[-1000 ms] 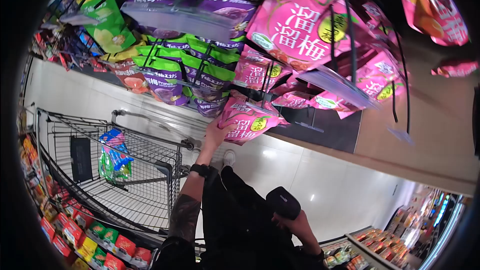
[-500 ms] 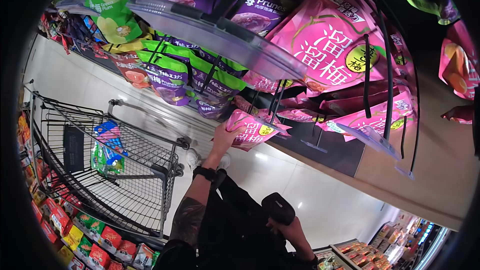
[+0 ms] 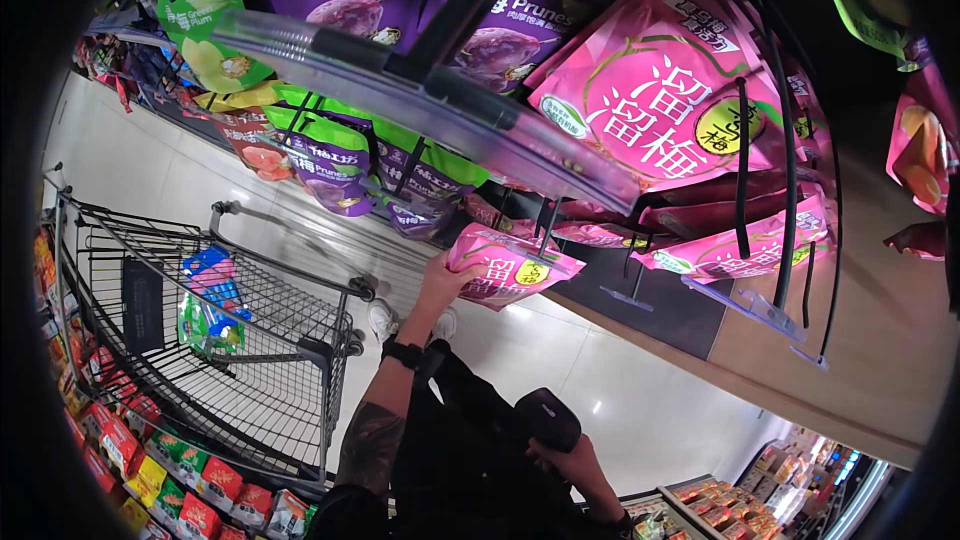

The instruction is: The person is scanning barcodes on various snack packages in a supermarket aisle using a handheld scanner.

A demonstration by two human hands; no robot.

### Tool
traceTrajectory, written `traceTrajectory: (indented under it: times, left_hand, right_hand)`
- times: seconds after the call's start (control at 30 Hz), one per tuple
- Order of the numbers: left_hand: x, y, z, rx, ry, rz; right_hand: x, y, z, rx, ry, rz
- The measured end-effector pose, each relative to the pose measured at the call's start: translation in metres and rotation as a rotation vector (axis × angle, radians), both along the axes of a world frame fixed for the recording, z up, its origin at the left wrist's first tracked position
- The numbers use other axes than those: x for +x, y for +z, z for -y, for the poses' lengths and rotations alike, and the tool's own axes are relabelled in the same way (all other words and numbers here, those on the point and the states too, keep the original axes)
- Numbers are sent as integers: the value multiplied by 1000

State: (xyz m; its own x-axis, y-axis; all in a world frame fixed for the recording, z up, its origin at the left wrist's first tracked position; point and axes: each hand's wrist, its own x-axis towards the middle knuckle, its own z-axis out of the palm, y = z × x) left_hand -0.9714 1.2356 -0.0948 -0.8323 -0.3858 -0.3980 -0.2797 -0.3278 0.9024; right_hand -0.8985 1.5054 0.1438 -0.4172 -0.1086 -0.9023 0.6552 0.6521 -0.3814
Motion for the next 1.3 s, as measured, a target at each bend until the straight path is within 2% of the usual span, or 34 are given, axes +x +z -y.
traceTrajectory:
  times: [0.43,0.63,0.73,0.87,1.03,1.07,1.17,1.3]
  left_hand:
    - [-18,23,2,-94,69,-110]
    - [-17,29,-3,-150,81,-39]
    - [-17,32,-5,-80,122,-48]
    - [-23,37,-5,-151,147,-27]
    - [-58,27,-11,-178,193,61]
    - [-67,26,-13,-130,247,-14]
    - [-97,-24,-16,-114,273,-27]
    - [-122,5,-18,-60,299,-30]
  right_hand:
    - [2,0,6,-9,-6,-32]
    - [4,-2,5,-13,-4,-22]
    - [6,-4,2,-31,-6,-35]
    - [5,-3,1,-27,-9,-22]
    - [9,-3,-4,-11,-10,6]
    - [12,-5,-8,-22,-20,-7]
    - [19,-11,-22,-28,-51,-18]
    - [24,-7,-31,1,-82,2]
